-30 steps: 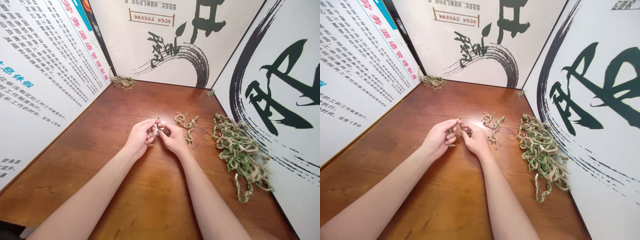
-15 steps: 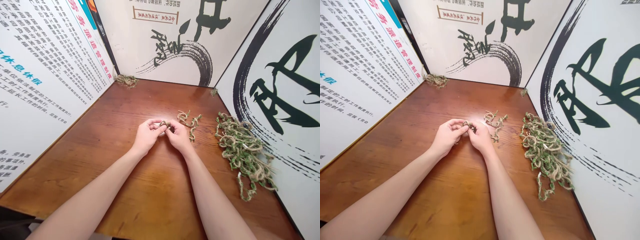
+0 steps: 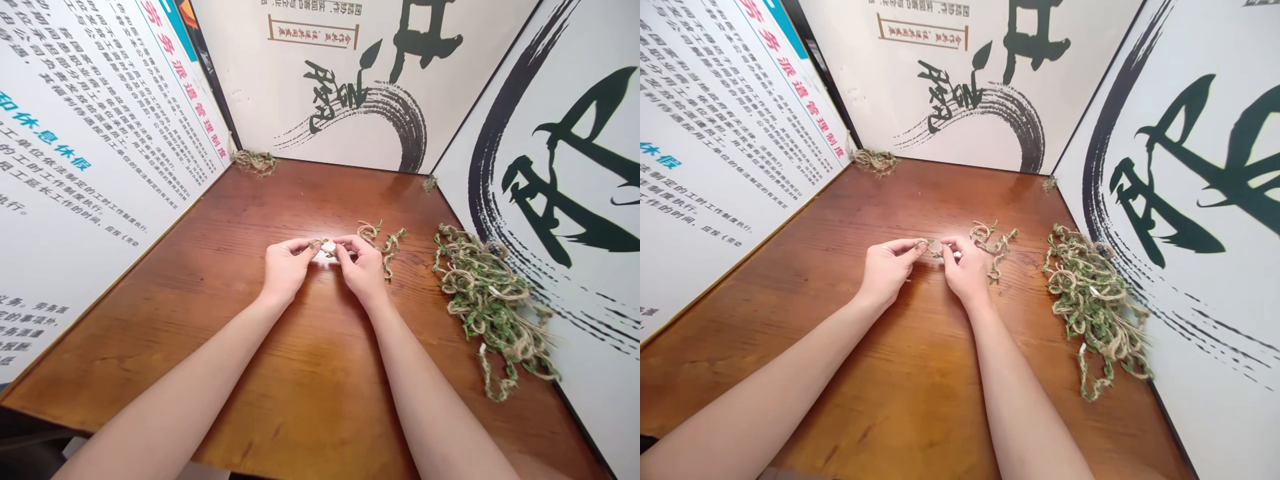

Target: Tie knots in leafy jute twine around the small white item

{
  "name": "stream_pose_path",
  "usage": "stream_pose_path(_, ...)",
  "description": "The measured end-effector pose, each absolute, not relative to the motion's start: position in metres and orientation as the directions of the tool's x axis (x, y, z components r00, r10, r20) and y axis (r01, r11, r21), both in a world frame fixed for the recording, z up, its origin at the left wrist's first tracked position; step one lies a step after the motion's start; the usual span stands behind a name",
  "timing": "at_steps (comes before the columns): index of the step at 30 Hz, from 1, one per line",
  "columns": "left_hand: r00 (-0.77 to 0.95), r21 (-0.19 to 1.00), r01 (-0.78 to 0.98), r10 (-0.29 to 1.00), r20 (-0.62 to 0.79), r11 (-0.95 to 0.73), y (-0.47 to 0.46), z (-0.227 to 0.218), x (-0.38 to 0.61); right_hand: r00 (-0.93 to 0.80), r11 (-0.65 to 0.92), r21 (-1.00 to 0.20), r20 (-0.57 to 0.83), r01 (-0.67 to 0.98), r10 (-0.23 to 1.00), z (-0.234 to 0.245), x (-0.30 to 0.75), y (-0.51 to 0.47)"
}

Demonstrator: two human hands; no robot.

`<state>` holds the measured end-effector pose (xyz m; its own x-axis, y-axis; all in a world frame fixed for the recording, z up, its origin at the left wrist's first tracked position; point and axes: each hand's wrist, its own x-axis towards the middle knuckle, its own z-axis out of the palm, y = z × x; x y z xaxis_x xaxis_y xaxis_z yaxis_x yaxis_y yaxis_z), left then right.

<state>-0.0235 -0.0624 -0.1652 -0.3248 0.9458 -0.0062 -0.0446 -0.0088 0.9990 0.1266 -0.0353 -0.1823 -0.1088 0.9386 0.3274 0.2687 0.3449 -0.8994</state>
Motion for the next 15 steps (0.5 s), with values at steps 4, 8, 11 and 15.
stream_pose_path(4, -0.307, 0.997, -0.076, 0.951, -0.026, 0.003, -0.057, -0.167, -0.027, -0.198, 0.411, -0.857, 0.364, 0.311, 0.910, -0.185, 0.126, -0.036)
stream_pose_path(8, -0.284, 0.994, -0.106, 0.958, -0.043, 0.013, -0.052, -0.169, -0.029, -0.242, 0.404, -0.881, 0.347, 0.249, 0.906, -0.188, 0.124, -0.035)
stream_pose_path(11, -0.241, 0.988, -0.150, 0.969, -0.055, 0.019, -0.050, -0.168, -0.030, -0.288, 0.342, -0.923, 0.284, 0.177, 0.915, -0.186, 0.122, -0.036)
stream_pose_path(15, -0.174, 0.976, -0.197, 0.977, -0.126, 0.091, -0.048, -0.165, -0.033, -0.374, 0.254, -0.957, 0.188, 0.137, 0.908, -0.177, 0.124, -0.037)
